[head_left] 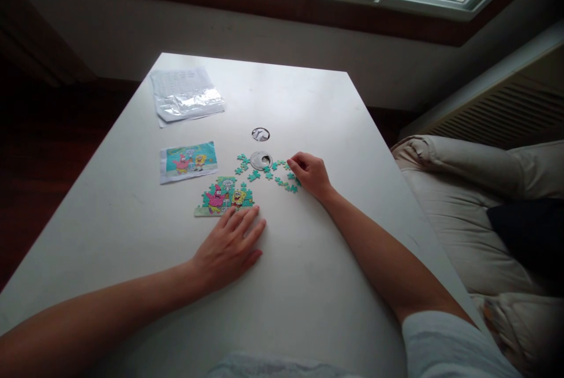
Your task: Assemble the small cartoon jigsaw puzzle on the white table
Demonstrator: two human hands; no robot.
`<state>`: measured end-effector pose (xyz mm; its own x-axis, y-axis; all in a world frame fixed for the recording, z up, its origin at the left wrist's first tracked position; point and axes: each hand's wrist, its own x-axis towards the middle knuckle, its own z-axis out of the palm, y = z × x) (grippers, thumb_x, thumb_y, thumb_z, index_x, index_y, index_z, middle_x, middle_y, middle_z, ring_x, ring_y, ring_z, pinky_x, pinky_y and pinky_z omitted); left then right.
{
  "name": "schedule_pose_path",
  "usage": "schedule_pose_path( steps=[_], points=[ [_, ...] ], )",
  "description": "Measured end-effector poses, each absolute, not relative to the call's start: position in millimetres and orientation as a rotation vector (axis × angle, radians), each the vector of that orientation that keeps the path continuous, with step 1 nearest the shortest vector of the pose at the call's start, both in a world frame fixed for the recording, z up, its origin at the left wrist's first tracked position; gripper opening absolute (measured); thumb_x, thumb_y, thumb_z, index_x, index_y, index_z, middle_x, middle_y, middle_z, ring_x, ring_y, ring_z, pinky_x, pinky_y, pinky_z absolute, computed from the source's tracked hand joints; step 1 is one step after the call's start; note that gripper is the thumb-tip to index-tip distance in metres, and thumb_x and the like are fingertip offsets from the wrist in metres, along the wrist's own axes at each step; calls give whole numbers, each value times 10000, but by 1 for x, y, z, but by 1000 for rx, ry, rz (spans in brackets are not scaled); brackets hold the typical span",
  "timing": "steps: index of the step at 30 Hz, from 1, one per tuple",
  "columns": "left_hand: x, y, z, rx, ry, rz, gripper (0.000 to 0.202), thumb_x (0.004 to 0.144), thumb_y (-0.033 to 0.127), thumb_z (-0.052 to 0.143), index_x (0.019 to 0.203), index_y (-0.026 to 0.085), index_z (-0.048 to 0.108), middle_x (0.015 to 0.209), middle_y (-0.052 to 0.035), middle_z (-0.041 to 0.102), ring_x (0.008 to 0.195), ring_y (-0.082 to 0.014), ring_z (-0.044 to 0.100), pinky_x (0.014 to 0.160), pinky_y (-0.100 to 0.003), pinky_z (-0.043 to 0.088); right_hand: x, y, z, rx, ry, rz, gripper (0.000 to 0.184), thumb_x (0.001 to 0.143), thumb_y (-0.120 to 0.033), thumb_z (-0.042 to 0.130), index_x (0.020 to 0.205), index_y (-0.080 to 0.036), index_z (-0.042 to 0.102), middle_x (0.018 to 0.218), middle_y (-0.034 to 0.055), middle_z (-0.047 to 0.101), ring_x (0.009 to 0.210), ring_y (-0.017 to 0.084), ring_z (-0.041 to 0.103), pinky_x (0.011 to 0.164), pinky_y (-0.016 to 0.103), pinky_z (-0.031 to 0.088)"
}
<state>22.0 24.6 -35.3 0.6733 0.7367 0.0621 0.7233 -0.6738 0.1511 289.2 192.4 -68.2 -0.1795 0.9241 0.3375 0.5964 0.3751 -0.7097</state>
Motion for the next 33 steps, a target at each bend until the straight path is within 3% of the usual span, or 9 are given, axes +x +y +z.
schedule_pose_path(
  steps=[14,20,24,28,33],
  points=[
    [18,27,-42,2744,1198,242,518,1013,463,493,1469,216,513,1617,-126,379,1497,-351,320,1251,-579,213,289,192,-70,-1303,-1926,501,227,925,-374,597,790,-202,659,699,6,597,657,153,511,650,295,405],
    [18,30,-42,2751,1185,240,501,1009,420,506,1465,213,513,1614,-129,382,1495,-342,327,1250,-566,228,270,181,-65,-1186,-2129,404,155,962,-328,580,952,-223,694,888,55,670,901,218,571,872,357,450],
    [17,32,-42,2761,1176,241,506,1006,409,508,1471,207,505,1613,-131,384,1489,-345,335,1243,-564,248,255,178,-64,-1243,-2277,324,208,960,-340,606,1115,-241,703,1058,82,665,1019,247,557,946,385,428],
    [16,33,-42,2767,1160,247,509,1009,415,505,1476,214,497,1620,-123,374,1498,-341,323,1241,-556,253,248,181,-63,-1331,-2322,261,227,937,-335,642,1137,-249,706,1050,83,645,995,250,554,916,382,419],
    [16,33,-43,2763,1144,239,513,1014,419,501,1486,220,481,1630,-123,356,1504,-318,323,1252,-539,226,240,183,-63,-1406,-2271,216,153,928,-327,645,1036,-246,718,991,82,631,962,253,550,864,375,405]
  ],
)
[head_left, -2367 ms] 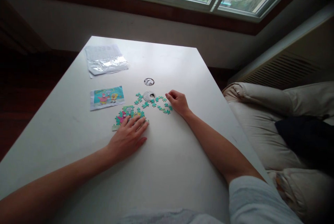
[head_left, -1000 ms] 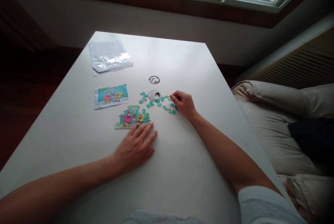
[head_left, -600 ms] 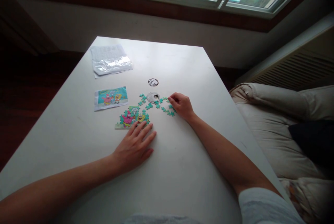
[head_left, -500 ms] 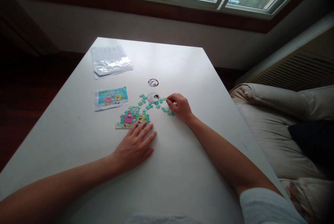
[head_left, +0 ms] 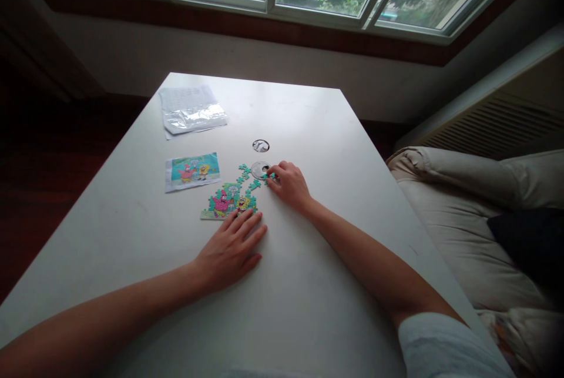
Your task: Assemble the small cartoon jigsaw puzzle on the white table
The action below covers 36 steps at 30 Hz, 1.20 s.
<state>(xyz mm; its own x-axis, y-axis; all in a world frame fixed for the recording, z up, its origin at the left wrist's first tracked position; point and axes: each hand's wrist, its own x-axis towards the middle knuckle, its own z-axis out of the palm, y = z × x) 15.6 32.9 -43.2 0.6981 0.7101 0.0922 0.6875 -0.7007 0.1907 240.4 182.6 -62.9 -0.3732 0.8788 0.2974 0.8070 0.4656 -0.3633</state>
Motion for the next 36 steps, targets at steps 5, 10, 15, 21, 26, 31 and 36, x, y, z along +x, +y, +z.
schedule_pose_path(
  steps=[5,10,15,21,26,31,36],
  points=[
    [16,33,-42,2776,1130,234,517,1018,422,496,1491,213,472,1631,-125,355,1516,-306,305,1259,-521,203,238,184,-65,-1379,-2264,236,230,931,-311,642,1143,-268,722,1018,81,630,994,257,553,869,378,393],
    [14,31,-39,2777,1134,220,512,1016,412,502,1490,219,474,1627,-123,364,1507,-314,323,1254,-524,211,242,188,-68,-1348,-2279,282,182,917,-324,667,1077,-269,732,1003,72,632,983,252,549,886,379,386],
    [12,29,-38,2750,1147,210,511,1010,401,517,1486,221,477,1631,-126,356,1503,-313,333,1247,-522,240,243,186,-67,-1320,-2270,323,143,911,-350,670,991,-240,716,1008,75,652,1000,255,559,899,378,391],
    [10,28,-40,2718,1136,265,508,989,373,554,1465,206,494,1625,-139,356,1496,-310,342,1247,-521,272,264,193,-57,-1285,-2117,382,165,961,-307,564,946,-220,704,907,58,671,909,223,587,870,364,418],
    [10,27,-37,2695,1159,283,489,960,317,587,1424,174,527,1626,-156,338,1507,-335,305,1229,-521,330,285,205,-57,-1312,-1972,392,170,939,-291,565,871,-212,700,862,42,667,837,197,586,809,339,442],
    [10,27,-33,2687,1188,300,463,952,309,593,1399,194,549,1609,-140,366,1488,-339,327,1215,-541,344,288,210,-65,-1348,-1901,425,173,911,-302,581,841,-206,707,865,38,690,791,177,585,752,314,442],
    [9,28,-33,2696,1197,279,459,978,346,562,1414,203,542,1540,-129,459,1433,-314,400,1214,-519,332,294,216,-70,-1415,-1830,509,206,889,-355,592,852,-201,724,796,21,682,714,163,555,705,302,434]
  ],
)
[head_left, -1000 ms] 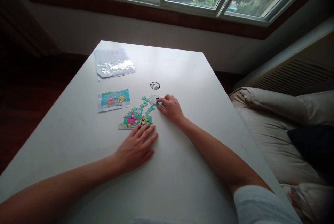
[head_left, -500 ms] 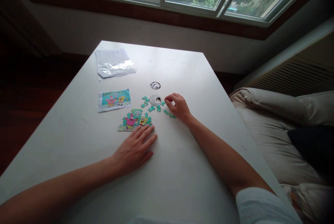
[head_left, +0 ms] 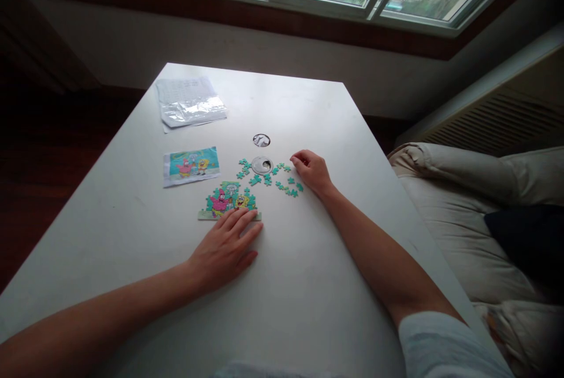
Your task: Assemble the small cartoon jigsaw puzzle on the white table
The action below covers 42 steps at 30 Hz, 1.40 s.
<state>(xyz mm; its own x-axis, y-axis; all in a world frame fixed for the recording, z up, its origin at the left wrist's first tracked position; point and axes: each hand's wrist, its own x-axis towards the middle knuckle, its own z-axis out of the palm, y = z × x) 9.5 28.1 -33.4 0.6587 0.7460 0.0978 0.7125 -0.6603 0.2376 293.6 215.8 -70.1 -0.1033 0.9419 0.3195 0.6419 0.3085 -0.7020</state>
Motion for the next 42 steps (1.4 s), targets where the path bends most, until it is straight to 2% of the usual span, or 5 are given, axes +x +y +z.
schedule_pose_path(
  steps=[4,28,31,37,42],
  points=[
    [9,29,-35,2715,1213,268,454,987,355,550,1412,196,546,1523,-132,480,1411,-313,421,1196,-508,345,298,218,-72,-1454,-1794,572,227,877,-383,601,859,-196,730,735,13,662,660,155,529,665,297,421],
    [10,28,-33,2740,1216,230,450,992,355,545,1412,194,541,1530,-133,476,1406,-323,425,1182,-513,353,288,211,-70,-1397,-1833,552,183,905,-332,596,863,-199,714,786,8,677,676,148,537,697,295,435],
    [10,29,-33,2739,1218,223,454,991,354,545,1416,195,537,1533,-132,471,1412,-323,420,1187,-512,349,286,208,-67,-1361,-1898,508,171,917,-315,587,871,-205,710,831,28,676,753,174,566,722,308,448],
    [10,29,-34,2743,1212,222,459,994,359,537,1421,190,533,1532,-135,470,1413,-328,414,1194,-514,340,255,181,-57,-1159,-2253,278,164,971,-318,590,997,-233,727,1003,72,676,978,235,554,920,390,407],
    [11,29,-35,2762,1204,256,449,986,338,547,1409,189,540,1527,-135,476,1406,-324,422,1195,-513,336,233,166,-56,-1138,-2480,156,205,981,-342,607,1128,-267,729,994,78,650,970,244,507,889,388,361]
  ],
)
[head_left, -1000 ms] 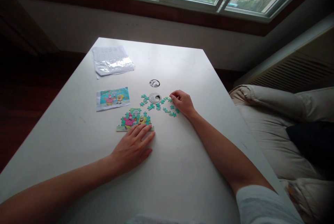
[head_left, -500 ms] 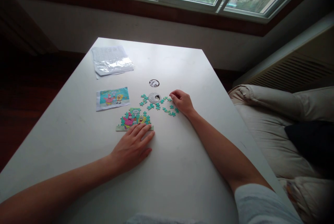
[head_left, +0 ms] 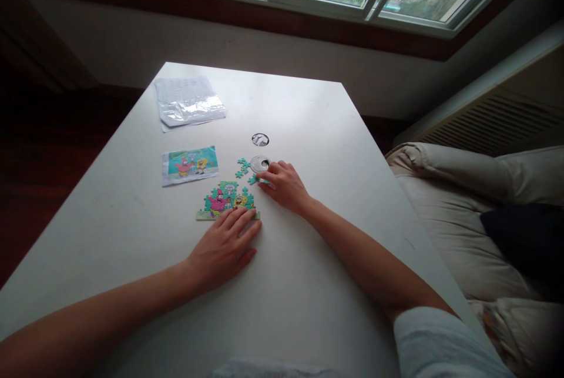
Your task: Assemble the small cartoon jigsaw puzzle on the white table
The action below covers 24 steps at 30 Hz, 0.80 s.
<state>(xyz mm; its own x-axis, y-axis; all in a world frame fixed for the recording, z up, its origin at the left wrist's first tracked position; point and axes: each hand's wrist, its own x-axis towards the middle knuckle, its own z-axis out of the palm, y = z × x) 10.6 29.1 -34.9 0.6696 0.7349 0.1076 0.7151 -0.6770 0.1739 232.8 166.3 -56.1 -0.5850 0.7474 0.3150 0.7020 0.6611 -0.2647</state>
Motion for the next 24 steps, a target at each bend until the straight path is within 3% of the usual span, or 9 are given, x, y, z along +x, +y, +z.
schedule_pose_path(
  steps=[5,8,14,19,24],
  points=[
    [11,29,-35,2761,1205,276,447,989,346,543,1411,199,536,1525,-132,480,1405,-316,428,1191,-504,341,238,167,-59,-1060,-2532,205,136,981,-246,595,1007,-258,728,1016,74,642,972,229,498,887,375,341],
    [11,29,-35,2752,1204,265,448,988,350,548,1409,197,539,1525,-136,479,1409,-317,426,1194,-508,337,244,168,-60,-1045,-2497,254,173,978,-177,567,1025,-259,713,1025,66,647,990,225,507,891,366,351],
    [10,29,-35,2743,1202,275,457,982,349,565,1414,201,540,1522,-136,485,1415,-314,423,1194,-508,340,245,166,-59,-1068,-2515,257,118,950,-262,642,1043,-260,714,1034,76,640,995,243,500,895,380,357],
    [10,29,-36,2749,1201,267,449,992,365,545,1410,203,544,1523,-136,483,1414,-318,425,1194,-517,342,245,165,-57,-994,-2562,284,269,958,-116,553,1062,-289,731,1042,71,630,1007,230,497,900,373,351],
    [10,30,-34,2762,1208,235,452,996,359,530,1417,194,537,1538,-130,471,1408,-326,431,1196,-515,341,246,164,-54,-1081,-2504,260,153,960,-297,634,1085,-253,711,1061,73,642,1006,235,504,907,383,365]
  ],
)
